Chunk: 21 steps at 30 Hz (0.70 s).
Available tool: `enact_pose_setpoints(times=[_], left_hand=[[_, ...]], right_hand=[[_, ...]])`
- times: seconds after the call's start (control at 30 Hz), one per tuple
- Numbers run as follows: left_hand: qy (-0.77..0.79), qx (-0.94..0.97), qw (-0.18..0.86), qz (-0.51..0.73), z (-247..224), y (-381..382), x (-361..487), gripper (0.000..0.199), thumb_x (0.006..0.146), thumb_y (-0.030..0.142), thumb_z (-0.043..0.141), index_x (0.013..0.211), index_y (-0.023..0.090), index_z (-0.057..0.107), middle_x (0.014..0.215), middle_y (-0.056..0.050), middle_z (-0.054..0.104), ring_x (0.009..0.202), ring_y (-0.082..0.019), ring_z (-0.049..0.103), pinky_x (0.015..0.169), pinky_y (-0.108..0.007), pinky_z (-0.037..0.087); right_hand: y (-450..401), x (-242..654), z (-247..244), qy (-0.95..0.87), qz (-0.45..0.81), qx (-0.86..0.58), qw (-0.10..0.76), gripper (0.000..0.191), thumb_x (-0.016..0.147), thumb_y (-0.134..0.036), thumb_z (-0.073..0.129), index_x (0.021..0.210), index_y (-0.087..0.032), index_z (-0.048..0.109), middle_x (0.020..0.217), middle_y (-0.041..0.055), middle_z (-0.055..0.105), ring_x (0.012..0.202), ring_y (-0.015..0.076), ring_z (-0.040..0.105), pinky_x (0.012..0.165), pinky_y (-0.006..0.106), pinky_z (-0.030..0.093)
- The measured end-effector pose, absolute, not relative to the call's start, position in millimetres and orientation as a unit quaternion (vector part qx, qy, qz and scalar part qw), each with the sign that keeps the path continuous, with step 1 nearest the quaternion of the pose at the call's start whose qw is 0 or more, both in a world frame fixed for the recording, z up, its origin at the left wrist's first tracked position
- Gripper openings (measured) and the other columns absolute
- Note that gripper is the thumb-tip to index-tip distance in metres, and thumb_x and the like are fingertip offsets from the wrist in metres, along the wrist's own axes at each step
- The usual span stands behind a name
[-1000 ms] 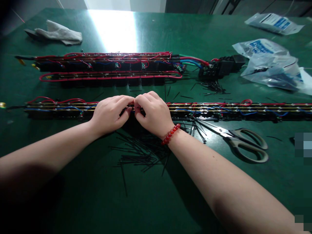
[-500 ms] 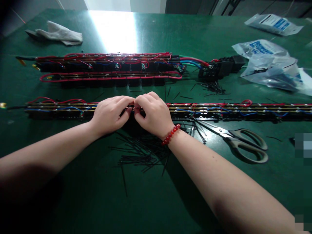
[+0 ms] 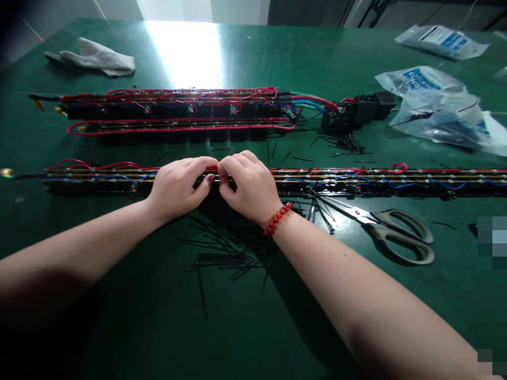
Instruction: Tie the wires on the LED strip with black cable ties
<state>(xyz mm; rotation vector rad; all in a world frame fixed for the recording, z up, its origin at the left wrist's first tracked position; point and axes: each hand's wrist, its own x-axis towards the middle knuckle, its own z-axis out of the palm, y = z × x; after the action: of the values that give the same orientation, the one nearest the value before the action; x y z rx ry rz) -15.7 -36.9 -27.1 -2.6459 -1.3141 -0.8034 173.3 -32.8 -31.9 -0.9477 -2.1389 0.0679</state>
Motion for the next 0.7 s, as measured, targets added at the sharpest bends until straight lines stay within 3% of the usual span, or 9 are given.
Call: enact_pose_setpoints(times=[0.43,0.7], left_hand=[[-0.425,-0.865,0.023,-0.265,-26.3,-36.6,-16.3,0.032,0.094,0.025,0.046,0.121,0.021,0.063,0.106,-0.005,0.075,0.090,-0.021,0.071,0.076,-0.033,0.052],[-0.416,-0.866,0.019,-0.277,-26.9,-36.7,-16.9,0.030,0.094,0.024,0.047,0.115,0.020,0.067,0.108,-0.005,0.075,0.094,-0.020,0.071,0.080,-0.031,0.054]], right_hand=[[-32.3,174.7,-33.3,-0.830,0.027,-0.378,0.410,0.010,0.085,-0.013,0.057,0.084,-0.022,0.054,0.081,0.0028,0.064,0.081,0.0196,0.057,0.073,0.033,0.048],[-32.4,175.1,-33.5,-0.823,0.038,-0.389,0.413,0.007,0.088,-0.016,0.057,0.085,-0.022,0.056,0.080,0.0022,0.064,0.082,0.0195,0.058,0.074,0.033,0.048]])
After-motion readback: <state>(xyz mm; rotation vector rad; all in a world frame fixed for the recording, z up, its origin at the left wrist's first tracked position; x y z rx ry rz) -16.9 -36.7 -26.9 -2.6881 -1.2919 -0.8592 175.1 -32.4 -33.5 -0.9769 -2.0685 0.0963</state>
